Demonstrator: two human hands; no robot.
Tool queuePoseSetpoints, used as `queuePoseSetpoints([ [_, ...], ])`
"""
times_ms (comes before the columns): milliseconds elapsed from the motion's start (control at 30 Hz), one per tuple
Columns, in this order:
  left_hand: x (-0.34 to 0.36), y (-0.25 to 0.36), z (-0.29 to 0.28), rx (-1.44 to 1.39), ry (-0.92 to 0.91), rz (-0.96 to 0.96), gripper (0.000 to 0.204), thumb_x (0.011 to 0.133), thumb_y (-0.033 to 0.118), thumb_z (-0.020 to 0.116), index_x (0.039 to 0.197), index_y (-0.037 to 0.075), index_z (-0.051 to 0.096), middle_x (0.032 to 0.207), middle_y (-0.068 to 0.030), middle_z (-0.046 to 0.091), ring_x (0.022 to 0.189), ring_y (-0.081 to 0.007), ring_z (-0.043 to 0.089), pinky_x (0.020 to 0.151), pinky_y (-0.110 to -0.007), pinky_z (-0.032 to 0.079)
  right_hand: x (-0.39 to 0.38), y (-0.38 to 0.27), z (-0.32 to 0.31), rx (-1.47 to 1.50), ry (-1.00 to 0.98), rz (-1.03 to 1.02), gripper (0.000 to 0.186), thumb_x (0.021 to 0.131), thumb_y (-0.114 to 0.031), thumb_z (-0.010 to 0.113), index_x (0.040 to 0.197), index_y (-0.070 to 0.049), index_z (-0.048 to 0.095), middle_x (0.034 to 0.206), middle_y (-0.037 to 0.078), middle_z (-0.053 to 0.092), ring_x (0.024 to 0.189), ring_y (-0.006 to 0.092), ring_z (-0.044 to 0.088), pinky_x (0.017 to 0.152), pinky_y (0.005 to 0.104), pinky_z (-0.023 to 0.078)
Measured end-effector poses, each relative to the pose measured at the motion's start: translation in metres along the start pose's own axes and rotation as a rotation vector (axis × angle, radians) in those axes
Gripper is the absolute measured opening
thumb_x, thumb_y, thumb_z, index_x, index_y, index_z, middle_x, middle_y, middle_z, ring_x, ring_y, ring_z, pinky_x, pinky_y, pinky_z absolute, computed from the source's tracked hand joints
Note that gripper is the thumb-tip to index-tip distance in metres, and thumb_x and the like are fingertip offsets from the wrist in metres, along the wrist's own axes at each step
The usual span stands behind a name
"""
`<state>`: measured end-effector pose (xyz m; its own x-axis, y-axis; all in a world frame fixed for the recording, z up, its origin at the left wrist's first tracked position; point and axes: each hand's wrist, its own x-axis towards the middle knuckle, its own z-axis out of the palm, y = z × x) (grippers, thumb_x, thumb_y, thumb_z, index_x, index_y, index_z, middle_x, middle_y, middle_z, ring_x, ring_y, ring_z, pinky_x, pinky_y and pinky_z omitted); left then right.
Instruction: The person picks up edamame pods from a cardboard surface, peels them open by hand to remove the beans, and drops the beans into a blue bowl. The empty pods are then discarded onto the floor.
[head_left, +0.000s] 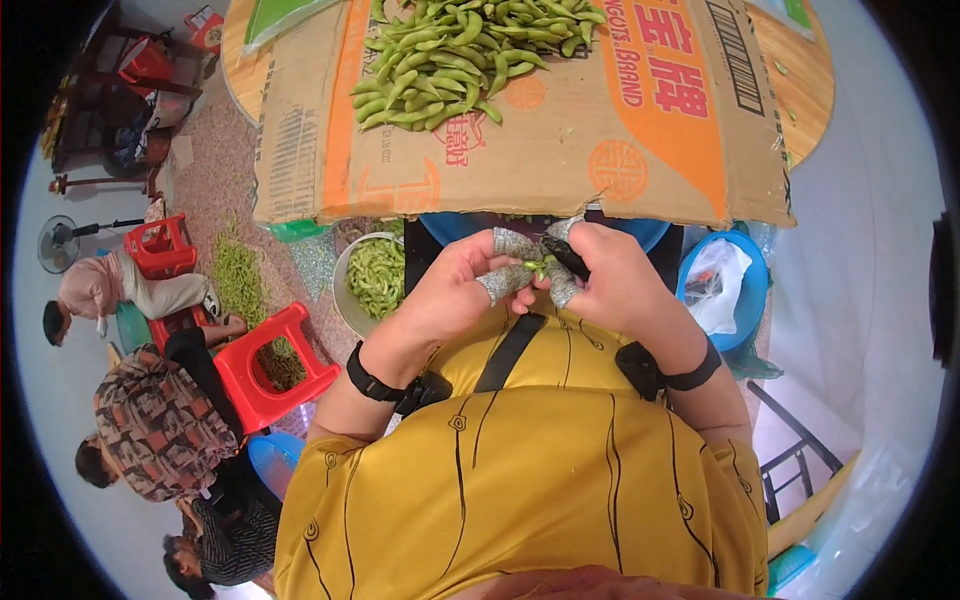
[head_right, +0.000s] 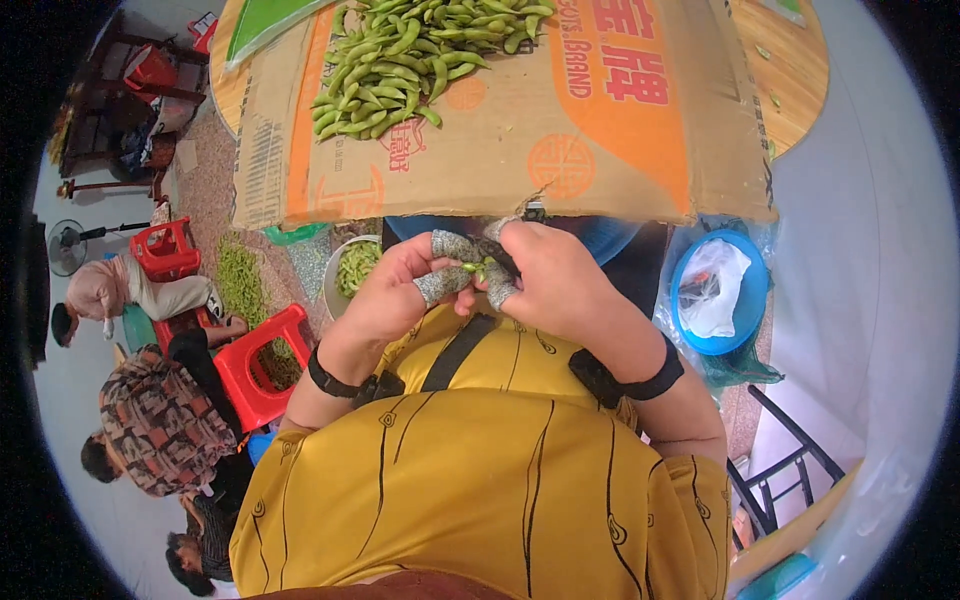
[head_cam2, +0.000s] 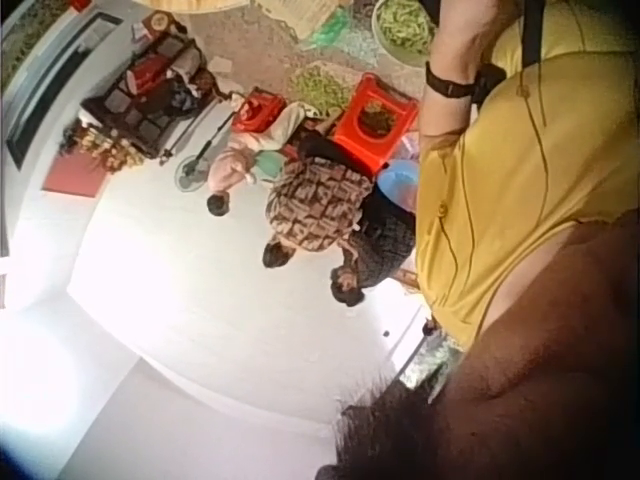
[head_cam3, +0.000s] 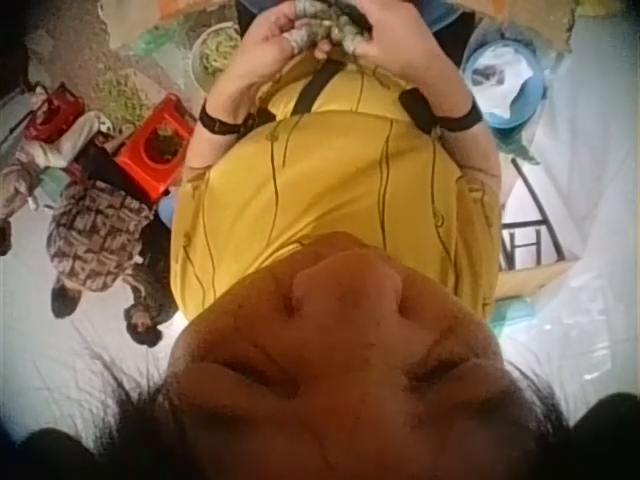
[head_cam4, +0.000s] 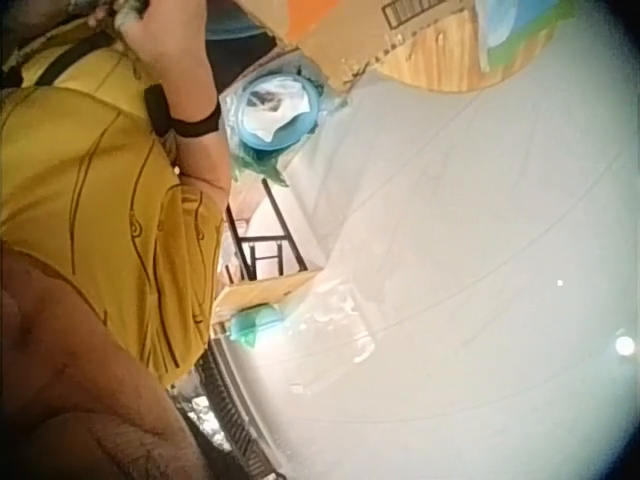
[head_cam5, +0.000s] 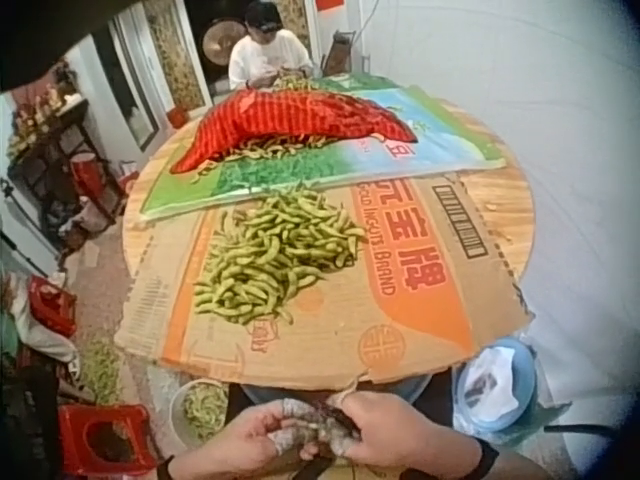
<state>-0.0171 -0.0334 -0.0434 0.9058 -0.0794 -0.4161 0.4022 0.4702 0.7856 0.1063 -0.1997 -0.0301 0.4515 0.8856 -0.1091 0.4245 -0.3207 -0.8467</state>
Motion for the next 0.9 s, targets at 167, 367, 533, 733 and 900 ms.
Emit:
queuePoseSetpoints([
  [167, -0.003, 0.000, 0.000, 0.036, 0.141, 0.047, 0.025, 0.089, -0.002, 0.050, 0.113, 0.003, 0.056, 0.097, -0.0042, 0.063, 0.078, -0.0083, 0.057, 0.071, -0.024, 0.048, -0.003, 0.005, 0.005, -0.304, 0.108, -0.108, 0.024, 0.069, -0.011, 0.066, 0.088, -0.002, 0.055, 0.081, 0.017, 0.057, 0.077, 0.0362, 0.059, 0.064, 0.0429, 0.048],
  [367, -0.009, 0.004, -0.001, 0.205, 0.209, 0.113, 0.027, 0.089, 0.000, 0.053, 0.116, 0.003, 0.056, 0.098, -0.0003, 0.063, 0.083, -0.0062, 0.056, 0.073, -0.023, 0.048, -0.005, 0.005, -0.003, -0.150, 0.209, -0.168, 0.020, 0.069, -0.009, 0.066, 0.085, 0.000, 0.057, 0.078, 0.016, 0.056, 0.073, 0.0378, 0.056, 0.062, 0.0417, 0.047],
  [533, -0.005, 0.004, 0.012, 0.142, 0.228, 0.280, 0.029, 0.087, -0.002, 0.056, 0.115, 0.002, 0.054, 0.096, -0.0002, 0.063, 0.086, -0.0060, 0.057, 0.074, -0.022, 0.047, -0.005, -0.001, -0.004, 0.120, 0.130, 0.017, 0.018, 0.076, -0.012, 0.068, 0.087, 0.000, 0.060, 0.078, 0.014, 0.059, 0.068, 0.0266, 0.058, 0.061, 0.0336, 0.047],
  [733, 0.000, 0.020, 0.001, -0.086, 0.044, 0.140, 0.031, 0.085, -0.002, 0.059, 0.116, 0.001, 0.051, 0.088, -0.0081, 0.065, 0.075, -0.0116, 0.062, 0.064, -0.024, 0.050, -0.004, 0.000, -0.008, 0.397, 0.036, -0.048, 0.019, 0.080, -0.013, 0.070, 0.093, -0.001, 0.064, 0.078, 0.008, 0.063, 0.070, 0.0113, 0.056, 0.064, 0.0271, 0.046],
  [900, 0.007, 0.016, -0.006, -0.555, -0.320, -0.123, 0.035, 0.084, 0.007, 0.067, 0.114, 0.001, 0.051, 0.083, -0.0127, 0.066, 0.063, -0.0160, 0.062, 0.057, -0.025, 0.051, -0.007, 0.003, -0.013, 0.409, -0.089, -0.154, 0.018, 0.081, -0.012, 0.070, 0.094, -0.001, 0.065, 0.077, 0.004, 0.063, 0.071, 0.0094, 0.056, 0.065, 0.0256, 0.046],
])
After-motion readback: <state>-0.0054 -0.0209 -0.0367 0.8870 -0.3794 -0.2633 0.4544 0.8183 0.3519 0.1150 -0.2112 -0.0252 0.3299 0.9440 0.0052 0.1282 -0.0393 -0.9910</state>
